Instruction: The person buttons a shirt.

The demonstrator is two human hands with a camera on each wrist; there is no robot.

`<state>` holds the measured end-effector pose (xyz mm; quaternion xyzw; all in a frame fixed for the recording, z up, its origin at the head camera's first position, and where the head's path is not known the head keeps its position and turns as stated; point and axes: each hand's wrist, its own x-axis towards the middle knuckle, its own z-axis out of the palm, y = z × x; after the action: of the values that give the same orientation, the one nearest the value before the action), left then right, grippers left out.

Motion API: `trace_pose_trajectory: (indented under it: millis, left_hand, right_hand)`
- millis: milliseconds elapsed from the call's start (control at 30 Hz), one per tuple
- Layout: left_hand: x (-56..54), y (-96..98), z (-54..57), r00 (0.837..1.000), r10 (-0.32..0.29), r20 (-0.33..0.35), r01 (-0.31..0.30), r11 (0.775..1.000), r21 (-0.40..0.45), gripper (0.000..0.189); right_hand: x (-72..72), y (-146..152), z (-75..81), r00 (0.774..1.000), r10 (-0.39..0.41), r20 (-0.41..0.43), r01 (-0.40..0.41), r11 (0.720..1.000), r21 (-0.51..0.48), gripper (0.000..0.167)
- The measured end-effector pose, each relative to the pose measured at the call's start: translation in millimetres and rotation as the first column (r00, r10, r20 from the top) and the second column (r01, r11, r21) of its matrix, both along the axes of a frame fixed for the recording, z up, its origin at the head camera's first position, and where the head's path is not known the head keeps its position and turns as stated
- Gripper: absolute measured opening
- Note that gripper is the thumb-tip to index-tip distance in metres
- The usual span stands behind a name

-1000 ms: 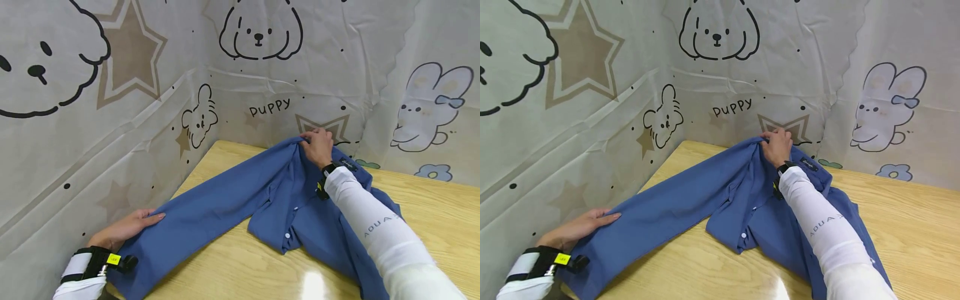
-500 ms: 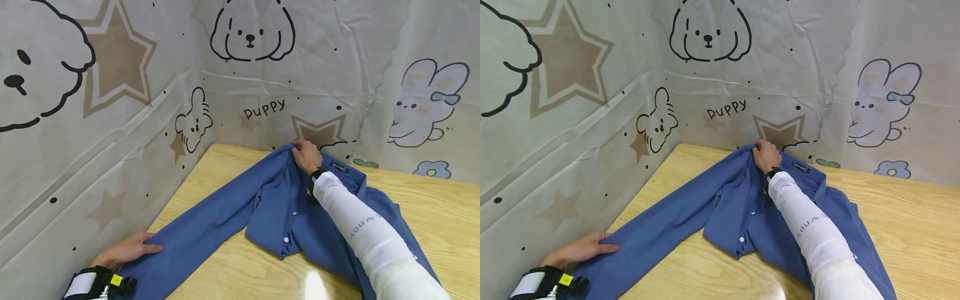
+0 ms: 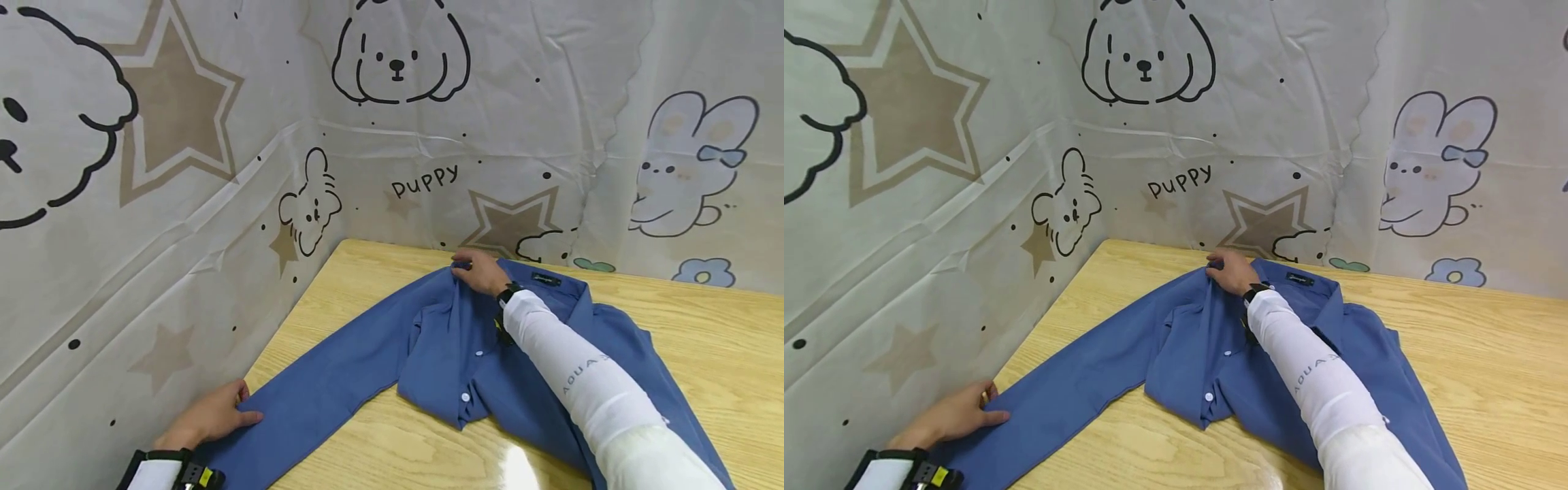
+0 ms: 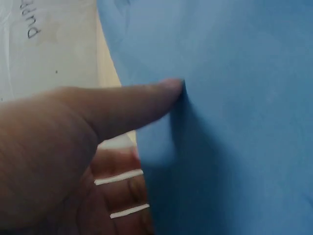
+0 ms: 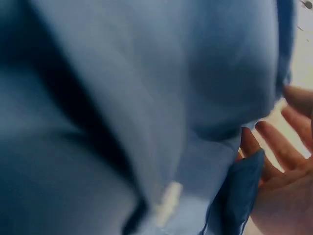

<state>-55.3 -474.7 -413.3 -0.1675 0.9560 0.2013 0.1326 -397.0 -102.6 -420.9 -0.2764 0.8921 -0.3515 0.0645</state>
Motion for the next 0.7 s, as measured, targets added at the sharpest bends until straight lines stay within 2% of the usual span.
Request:
trace_pose_trajectory:
  millis: [133,233,333,433,500,600,700]
  left_hand:
    - [-2.6,3.2,2.8,1.000,-0.023,-0.009,0.022,0.997,-0.076,0.032]
    - [-4.4,3.2,3.5,1.000,-0.017,0.003,0.018,0.998,-0.062,0.027]
    - [-5.4,3.5,2.5,1.000,-0.001,-0.002,0.001,0.999,-0.045,0.027]
    - [-6.8,6.0,2.0,1.000,0.007,-0.029,-0.009,0.998,-0.055,0.031]
    - [-9.4,10.0,3.6,0.999,0.002,-0.047,-0.006,0.997,-0.082,0.038]
    - [-14.7,18.7,8.4,0.996,-0.020,-0.087,0.007,0.990,-0.139,0.049]
    - [-21.4,28.4,12.2,0.983,-0.049,-0.174,0.014,0.980,-0.199,0.051]
  right_hand:
    - [5.9,-6.7,-2.8,0.996,0.074,0.045,-0.079,0.989,0.127,0.053]
    - [9.5,-8.6,-5.2,0.989,0.121,0.083,-0.139,0.957,0.255,0.062]
    - [11.5,-5.9,-8.3,0.981,0.170,0.090,-0.191,0.914,0.359,0.063]
    - [11.0,-2.7,-11.5,0.977,0.205,0.064,-0.213,0.893,0.396,0.060]
    - [9.7,-1.2,-13.0,0.975,0.218,0.052,-0.221,0.899,0.378,0.059]
    - [8.6,-0.3,-12.5,0.976,0.215,0.047,-0.218,0.925,0.311,0.058]
    - [9.7,-0.6,-7.6,0.977,0.209,0.044,-0.214,0.951,0.225,0.055]
